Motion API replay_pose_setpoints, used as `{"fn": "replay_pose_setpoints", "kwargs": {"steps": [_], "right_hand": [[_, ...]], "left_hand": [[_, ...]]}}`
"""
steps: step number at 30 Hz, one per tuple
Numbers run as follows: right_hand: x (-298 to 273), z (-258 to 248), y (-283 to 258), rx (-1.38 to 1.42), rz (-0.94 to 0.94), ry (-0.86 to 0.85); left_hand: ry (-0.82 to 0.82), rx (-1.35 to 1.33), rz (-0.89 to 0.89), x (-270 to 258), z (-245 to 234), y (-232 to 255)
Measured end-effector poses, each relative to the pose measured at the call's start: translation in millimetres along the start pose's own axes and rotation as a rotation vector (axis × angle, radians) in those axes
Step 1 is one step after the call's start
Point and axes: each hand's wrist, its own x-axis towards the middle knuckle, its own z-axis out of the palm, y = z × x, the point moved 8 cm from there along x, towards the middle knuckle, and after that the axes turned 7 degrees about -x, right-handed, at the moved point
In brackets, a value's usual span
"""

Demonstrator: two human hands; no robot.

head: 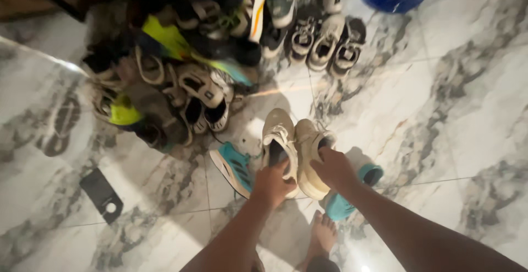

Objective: The person removes multiple pairs of shoes from a glass-fronted shoe rack and places them on the floor. The person then picks up a pair of shoes from the floor and places them back on the top shelf of the rack.

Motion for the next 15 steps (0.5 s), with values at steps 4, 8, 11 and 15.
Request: {"fn": "replay_pose_setpoints", "kwargs": {"steps": [4,8,11,15], "right_hand": [[-37,-81,-53,0.152,-0.011,-0.031],[-59,-162,-99,0.115,-0.109,0.026],[-67,-208,-125,0.139,-0.119,0.038],[-82,-272,-163,0.037,-0.304,0.191]], "left_hand": [[0.024,-0.018,-0.029,-5,-61,47],[0.089,-0.022,0.066,-6,-123,112],[0.101,0.026,-0.008,-3,-164,154],[0.151,0.030,-0.011,-8,-213,208]]}}
